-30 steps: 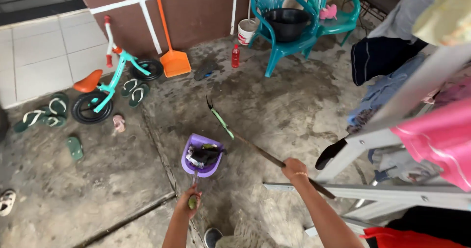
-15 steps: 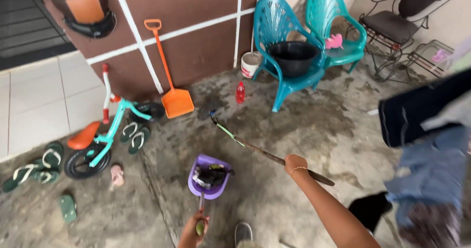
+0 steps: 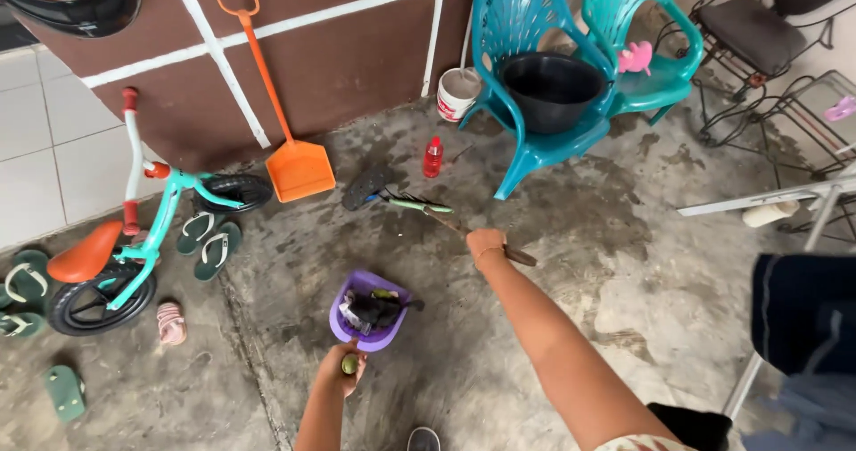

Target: Clean the outdoor drain using a brush and water.

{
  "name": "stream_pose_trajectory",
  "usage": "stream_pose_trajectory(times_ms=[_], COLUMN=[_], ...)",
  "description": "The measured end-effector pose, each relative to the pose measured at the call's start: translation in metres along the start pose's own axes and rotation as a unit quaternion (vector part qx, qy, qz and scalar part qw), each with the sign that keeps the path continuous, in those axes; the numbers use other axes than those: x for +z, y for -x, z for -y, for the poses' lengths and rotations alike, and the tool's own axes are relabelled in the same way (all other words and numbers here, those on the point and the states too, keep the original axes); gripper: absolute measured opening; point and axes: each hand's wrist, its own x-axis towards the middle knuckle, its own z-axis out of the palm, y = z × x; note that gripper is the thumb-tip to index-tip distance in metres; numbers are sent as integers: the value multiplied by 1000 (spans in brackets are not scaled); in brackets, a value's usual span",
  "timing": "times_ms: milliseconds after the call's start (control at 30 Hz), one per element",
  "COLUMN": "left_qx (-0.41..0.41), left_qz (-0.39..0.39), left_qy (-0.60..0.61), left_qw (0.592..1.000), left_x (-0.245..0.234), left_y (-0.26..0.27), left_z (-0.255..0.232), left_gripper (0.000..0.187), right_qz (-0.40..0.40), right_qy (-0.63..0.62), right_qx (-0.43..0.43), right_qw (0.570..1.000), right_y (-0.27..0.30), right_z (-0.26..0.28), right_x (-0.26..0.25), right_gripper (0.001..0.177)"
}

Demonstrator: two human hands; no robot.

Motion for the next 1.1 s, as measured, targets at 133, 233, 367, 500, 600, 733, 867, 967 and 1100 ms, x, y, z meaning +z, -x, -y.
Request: stream_pose_trajectory(times_ms=[133, 233, 367, 500, 600, 733, 867, 967, 1100], left_qx=[-15, -36, -16, -30, -40, -28, -18, -18, -31], left_qz=[-18, -20, -7, -17, -15, -27, -60, -69, -76], left_qy=[22, 36, 22, 39, 58, 22, 9, 20, 45], left_qw=[999, 999, 1000, 999, 997, 999, 998, 997, 996], left_x=[9, 8, 25, 24, -9, -52, -102, -151, -186], left_y=[-35, -48, -47, -62, -46, 15, 73, 84, 104], left_z=[-18, -28, -34, -34, -27, -30, -33, -27, -10], left_gripper=[25, 18, 12, 16, 21, 29, 35, 38, 38], right_qz=[61, 47, 100, 91, 26, 16, 20, 12, -34], right_qy=[12, 17, 52, 55, 22, -38, -4, 11, 42], right_qx=[-1, -89, -137, -211, -196, -175, -163, -157, -156], right_qw=[998, 995, 984, 972, 980, 984, 986, 988, 986], right_y=[-32, -13, 54, 105, 127, 143, 129, 104, 83], right_z=[29, 47, 40, -8, -50, -60, -32, 9, 71], right_x=[43, 70, 65, 52, 11, -28, -29, -11, 42], right_gripper=[22, 22, 20, 16, 14, 14, 13, 16, 20])
